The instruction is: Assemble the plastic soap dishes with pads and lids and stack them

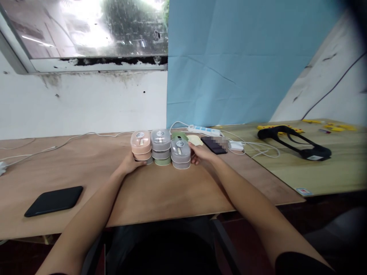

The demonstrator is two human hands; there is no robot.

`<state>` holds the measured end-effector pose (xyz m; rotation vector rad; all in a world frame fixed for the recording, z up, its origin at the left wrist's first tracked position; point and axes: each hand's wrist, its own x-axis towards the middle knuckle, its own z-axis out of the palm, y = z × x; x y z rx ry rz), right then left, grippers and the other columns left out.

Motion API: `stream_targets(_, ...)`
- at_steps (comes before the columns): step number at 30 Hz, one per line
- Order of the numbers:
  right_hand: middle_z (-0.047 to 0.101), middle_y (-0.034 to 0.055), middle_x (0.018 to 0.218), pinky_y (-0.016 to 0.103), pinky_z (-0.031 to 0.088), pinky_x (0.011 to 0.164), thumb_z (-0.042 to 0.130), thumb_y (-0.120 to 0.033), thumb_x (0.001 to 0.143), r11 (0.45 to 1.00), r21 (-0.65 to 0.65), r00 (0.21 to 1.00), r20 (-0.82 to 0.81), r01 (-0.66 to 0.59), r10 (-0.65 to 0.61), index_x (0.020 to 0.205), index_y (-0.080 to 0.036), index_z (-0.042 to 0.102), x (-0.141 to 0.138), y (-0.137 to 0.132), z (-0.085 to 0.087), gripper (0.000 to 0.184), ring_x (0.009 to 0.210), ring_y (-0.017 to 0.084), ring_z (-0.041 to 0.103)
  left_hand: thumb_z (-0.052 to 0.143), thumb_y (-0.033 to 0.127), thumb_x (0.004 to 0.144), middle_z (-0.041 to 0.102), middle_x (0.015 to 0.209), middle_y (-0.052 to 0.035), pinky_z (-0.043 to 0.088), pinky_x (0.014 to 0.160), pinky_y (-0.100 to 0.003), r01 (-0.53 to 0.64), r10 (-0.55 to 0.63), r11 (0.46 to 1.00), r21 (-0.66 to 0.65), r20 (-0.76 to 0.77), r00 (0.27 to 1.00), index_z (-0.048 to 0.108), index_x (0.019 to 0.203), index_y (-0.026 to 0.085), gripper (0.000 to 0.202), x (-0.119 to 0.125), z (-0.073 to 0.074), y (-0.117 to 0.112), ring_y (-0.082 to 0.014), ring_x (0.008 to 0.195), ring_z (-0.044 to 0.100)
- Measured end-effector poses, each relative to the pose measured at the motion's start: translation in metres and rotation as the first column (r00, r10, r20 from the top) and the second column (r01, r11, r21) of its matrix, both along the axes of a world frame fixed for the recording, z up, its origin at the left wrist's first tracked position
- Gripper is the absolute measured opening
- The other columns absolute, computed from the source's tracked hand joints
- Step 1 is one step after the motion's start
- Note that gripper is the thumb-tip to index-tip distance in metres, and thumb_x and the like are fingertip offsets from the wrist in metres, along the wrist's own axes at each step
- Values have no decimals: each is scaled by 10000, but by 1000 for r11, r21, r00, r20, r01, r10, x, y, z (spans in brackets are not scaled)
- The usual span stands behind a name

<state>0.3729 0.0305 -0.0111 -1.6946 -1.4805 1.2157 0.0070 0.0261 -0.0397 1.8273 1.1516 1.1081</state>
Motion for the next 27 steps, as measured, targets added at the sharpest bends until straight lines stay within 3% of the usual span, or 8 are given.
stream_targets(7, 621, 66, 543, 233, 432, 314, 256, -744, 848, 999, -31, 999, -14, -38, 38, 817, -124, 569, -25, 6, -10, 695, 374, 156, 584, 847, 379, 532, 550, 1329, -141, 401, 1027, -517, 60, -61, 998, 34, 48, 997, 478, 1322, 170, 896, -24, 11, 5, -350, 1244, 486)
stream_targets(15, 629, 77, 513, 229, 413, 293, 221, -789, 814, 997, -45, 998, -21, -68, 67, 967, -95, 574, -63, 12, -11, 794, 367, 173, 589, 879, 386, 432, 618, 1242, -137, 404, 1028, -539, -92, 95, 993, -78, 32, 995, 568, 1220, 147, 880, -48, 25, -1, -368, 1186, 531)
stream_targets(19, 640, 99, 507, 231, 414, 285, 194, -805, 802, 997, -44, 997, 35, -71, 73, 1032, -72, 572, -83, 14, -9, 856, 355, 177, 584, 888, 404, 403, 661, 1175, -125, 432, 1022, -508, -89, 93, 986, -143, 24, 995, 634, 1118, 158, 798, -60, 31, -6, -361, 1151, 561)
stream_targets(27, 620, 92, 467, 226, 415, 285, 186, -815, 791, 997, -56, 998, 14, -56, 57, 1073, -76, 563, -114, 18, -6, 876, 369, 187, 596, 889, 416, 404, 666, 1163, -130, 470, 995, -463, -165, 175, 970, -179, 44, 984, 653, 1075, 159, 756, -90, 23, 2, -347, 1135, 580)
